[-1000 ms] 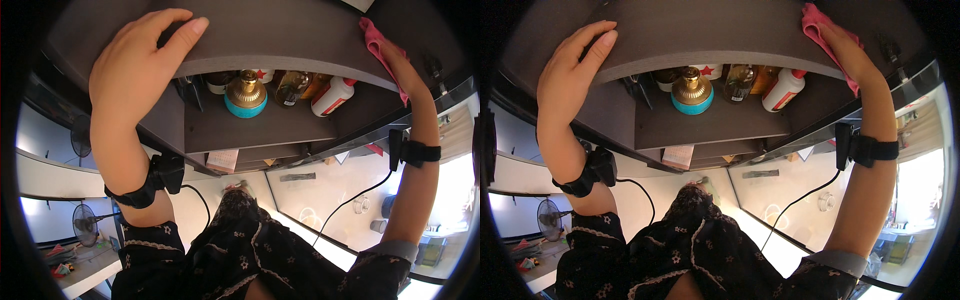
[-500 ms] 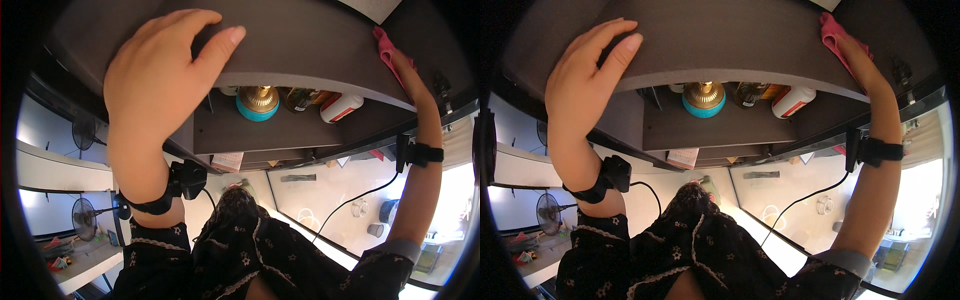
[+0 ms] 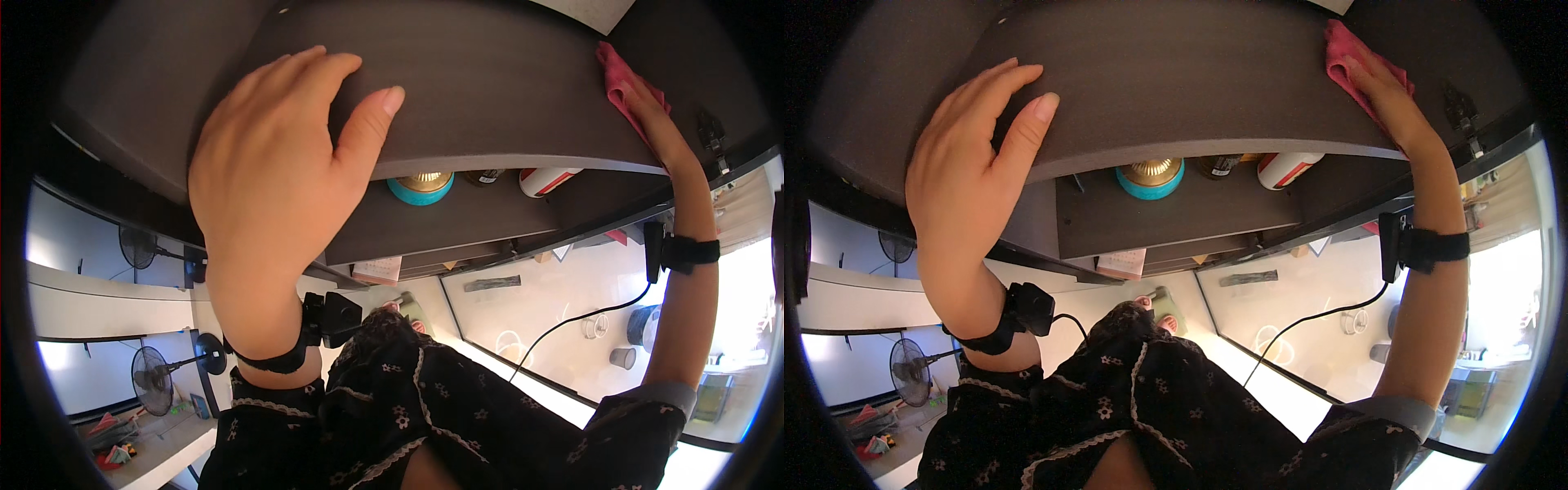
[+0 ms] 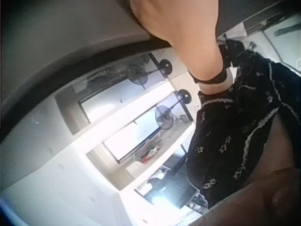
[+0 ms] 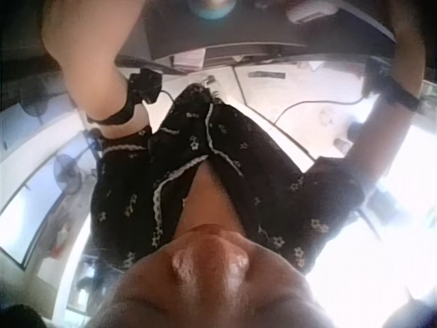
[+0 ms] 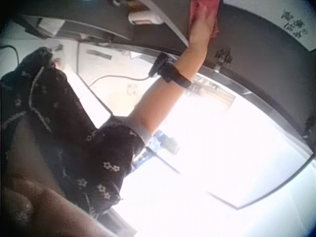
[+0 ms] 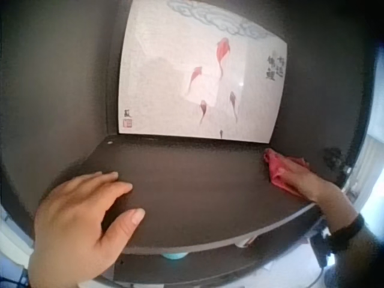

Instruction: Cleaning the interior shelves and glass door of a display cabinet using a pink cloth.

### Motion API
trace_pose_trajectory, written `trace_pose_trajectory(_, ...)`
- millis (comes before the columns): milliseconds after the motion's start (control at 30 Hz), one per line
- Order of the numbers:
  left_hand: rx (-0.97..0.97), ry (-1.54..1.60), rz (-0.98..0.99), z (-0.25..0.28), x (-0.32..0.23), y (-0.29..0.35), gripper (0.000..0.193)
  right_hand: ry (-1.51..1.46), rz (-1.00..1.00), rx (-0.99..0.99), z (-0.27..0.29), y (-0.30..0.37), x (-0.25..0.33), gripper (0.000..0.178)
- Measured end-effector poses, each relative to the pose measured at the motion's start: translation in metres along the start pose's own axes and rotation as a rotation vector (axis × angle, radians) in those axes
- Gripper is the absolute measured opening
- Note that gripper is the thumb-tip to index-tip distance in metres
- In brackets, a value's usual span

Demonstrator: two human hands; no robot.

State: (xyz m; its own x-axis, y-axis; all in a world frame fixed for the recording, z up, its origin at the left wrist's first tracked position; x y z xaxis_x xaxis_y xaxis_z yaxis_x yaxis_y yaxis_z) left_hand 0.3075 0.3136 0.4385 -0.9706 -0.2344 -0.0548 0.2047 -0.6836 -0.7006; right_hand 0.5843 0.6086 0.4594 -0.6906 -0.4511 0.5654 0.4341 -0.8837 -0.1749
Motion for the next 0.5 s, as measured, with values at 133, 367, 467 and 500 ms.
trace_pose_trajectory(133,0.039,0.027,0.031,0.0,-0.004,-0.003,0.043,0.183,0.175,0.039,-0.023,0.019,0.034,0.059)
trace_pose_trajectory(367,-0.412,0.034,-0.179,-0.023,0.029,0.0,0.053,0.423,1.157,-0.153,-0.109,0.094,0.183,0.032)
trace_pose_trajectory(467,-0.131,-0.063,-0.166,-0.004,0.016,-0.004,0.052,0.111,1.003,-0.167,-0.13,0.093,0.194,0.03)
trace_pose_trajectory(500,-0.133,-0.058,-0.172,-0.008,0.019,-0.008,0.052,0.115,0.997,-0.171,-0.126,0.089,0.19,0.03)
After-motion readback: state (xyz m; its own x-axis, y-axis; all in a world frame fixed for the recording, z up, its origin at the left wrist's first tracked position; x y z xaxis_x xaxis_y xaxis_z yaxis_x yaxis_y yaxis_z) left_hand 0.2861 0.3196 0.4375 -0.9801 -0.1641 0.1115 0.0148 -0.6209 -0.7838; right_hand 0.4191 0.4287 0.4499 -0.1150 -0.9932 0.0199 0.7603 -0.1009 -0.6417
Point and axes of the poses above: each hand's wrist, its own y-axis away from the middle knuckle, its own z-axis out of the back of the hand, x = y × z, the point moved 2 cm from there along -y, towards the middle knuckle, and after that the axes turned 3 degrees about -z, right-handed, at the moved point
